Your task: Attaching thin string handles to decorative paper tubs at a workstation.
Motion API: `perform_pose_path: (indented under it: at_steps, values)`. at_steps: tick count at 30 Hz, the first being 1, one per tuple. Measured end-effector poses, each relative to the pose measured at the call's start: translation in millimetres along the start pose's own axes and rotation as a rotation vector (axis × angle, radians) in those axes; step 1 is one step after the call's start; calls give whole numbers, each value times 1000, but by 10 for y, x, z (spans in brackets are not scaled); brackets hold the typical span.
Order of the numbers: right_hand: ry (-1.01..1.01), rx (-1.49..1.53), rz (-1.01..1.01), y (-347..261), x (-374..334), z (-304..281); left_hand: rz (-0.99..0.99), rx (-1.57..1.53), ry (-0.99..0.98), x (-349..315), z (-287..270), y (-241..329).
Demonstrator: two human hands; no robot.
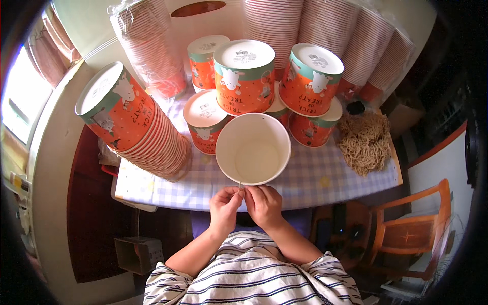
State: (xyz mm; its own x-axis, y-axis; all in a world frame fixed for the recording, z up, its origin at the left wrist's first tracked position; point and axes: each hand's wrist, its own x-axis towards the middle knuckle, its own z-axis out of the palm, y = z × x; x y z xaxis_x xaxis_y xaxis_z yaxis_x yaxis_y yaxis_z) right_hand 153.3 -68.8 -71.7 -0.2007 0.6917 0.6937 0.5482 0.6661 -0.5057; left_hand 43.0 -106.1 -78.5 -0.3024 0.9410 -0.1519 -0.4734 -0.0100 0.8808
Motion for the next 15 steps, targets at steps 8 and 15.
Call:
perform_pose_path:
  at_steps: [8, 15]
  values:
    - [-119, 671, 546, 50, -112, 71, -388, -312, -161, 48, -94, 138]
    - [-142, 1140, 754, 72, -108, 43, -440, -257, -90, 51, -12, 205]
